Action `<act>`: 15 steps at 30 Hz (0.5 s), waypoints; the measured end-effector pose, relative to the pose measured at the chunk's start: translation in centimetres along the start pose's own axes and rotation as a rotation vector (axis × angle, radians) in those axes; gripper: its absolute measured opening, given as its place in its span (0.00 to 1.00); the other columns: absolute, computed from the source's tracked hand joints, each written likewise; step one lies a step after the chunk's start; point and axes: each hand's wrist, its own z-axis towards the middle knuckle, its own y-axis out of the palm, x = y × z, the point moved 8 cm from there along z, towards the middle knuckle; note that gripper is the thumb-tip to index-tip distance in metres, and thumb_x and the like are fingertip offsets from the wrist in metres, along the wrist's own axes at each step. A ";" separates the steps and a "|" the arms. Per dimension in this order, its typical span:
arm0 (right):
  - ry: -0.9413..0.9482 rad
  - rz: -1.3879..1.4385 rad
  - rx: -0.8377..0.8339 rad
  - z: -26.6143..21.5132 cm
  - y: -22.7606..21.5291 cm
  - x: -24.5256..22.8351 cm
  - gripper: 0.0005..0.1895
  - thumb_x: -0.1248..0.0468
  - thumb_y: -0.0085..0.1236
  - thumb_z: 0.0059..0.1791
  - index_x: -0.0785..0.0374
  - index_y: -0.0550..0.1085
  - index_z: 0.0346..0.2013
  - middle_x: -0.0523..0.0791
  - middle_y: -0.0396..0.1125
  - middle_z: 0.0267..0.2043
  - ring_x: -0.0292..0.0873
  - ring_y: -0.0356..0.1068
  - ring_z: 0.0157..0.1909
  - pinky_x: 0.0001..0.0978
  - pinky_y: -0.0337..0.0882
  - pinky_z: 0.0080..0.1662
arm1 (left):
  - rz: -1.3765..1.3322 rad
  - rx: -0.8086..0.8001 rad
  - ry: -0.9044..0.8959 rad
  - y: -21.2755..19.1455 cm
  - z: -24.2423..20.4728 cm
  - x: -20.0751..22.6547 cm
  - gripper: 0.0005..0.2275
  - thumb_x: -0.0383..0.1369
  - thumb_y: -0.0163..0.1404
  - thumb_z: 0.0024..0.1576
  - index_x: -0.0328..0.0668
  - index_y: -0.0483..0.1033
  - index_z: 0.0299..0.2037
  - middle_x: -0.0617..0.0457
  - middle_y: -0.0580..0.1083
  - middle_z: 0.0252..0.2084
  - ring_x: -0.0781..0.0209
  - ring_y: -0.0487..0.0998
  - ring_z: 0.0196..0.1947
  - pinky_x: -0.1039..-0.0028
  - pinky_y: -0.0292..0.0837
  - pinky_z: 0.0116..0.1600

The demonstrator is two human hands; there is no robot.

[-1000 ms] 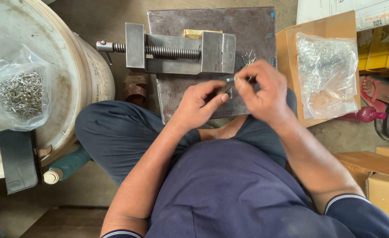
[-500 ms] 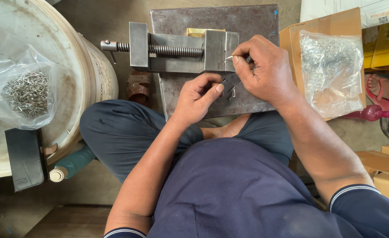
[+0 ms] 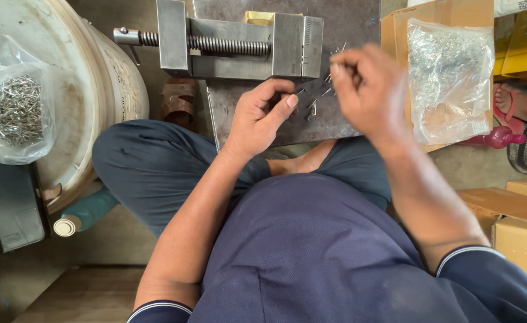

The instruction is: The person sits cross-legged on the floor and uses a metal vise to assemble small metal pins. They pick up individual pins, place them into the vise, and tighten the screw mechanism to secure them. The person occasionally adjusts the vise and handles the pins with both hands.

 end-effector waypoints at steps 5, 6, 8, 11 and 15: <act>-0.054 -0.147 -0.065 -2.7 2.9 -0.3 0.03 0.66 0.65 0.52 0.61 0.80 0.38 0.46 0.69 0.32 0.48 0.71 0.31 0.38 0.69 0.34 | -0.021 -0.013 0.041 0.1 0.0 0.1 0.05 0.27 0.53 0.67 0.32 0.74 0.48 0.59 0.72 0.34 0.73 0.72 0.36 0.80 0.70 0.44; -0.094 -0.179 -0.074 -2.9 3.2 -0.4 0.02 0.65 0.65 0.52 0.60 0.80 0.38 0.46 0.70 0.33 0.49 0.72 0.33 0.39 0.70 0.35 | -0.013 -0.008 0.046 0.2 0.0 0.1 0.05 0.27 0.53 0.67 0.32 0.74 0.48 0.59 0.73 0.34 0.73 0.72 0.36 0.80 0.71 0.44; -0.124 -0.208 -0.078 -2.7 3.5 -0.2 0.03 0.65 0.65 0.52 0.60 0.80 0.37 0.46 0.69 0.32 0.50 0.72 0.34 0.41 0.70 0.35 | 0.043 -0.006 0.066 0.3 0.0 0.3 0.05 0.26 0.53 0.67 0.32 0.74 0.47 0.59 0.73 0.34 0.73 0.72 0.35 0.80 0.70 0.43; -0.193 -0.251 -0.102 -2.0 4.1 -0.2 0.03 0.64 0.65 0.50 0.60 0.80 0.35 0.46 0.69 0.31 0.50 0.71 0.34 0.42 0.71 0.36 | 0.040 -0.004 0.074 0.3 0.0 0.6 0.04 0.26 0.53 0.67 0.32 0.74 0.47 0.59 0.73 0.34 0.74 0.72 0.36 0.80 0.70 0.43; -0.196 -0.321 -0.144 -1.7 4.9 0.3 0.04 0.63 0.65 0.49 0.60 0.79 0.32 0.46 0.68 0.30 0.51 0.71 0.33 0.42 0.70 0.35 | 0.014 -0.007 0.059 0.3 -0.1 0.5 0.05 0.26 0.52 0.66 0.32 0.74 0.47 0.58 0.73 0.34 0.74 0.72 0.36 0.81 0.69 0.43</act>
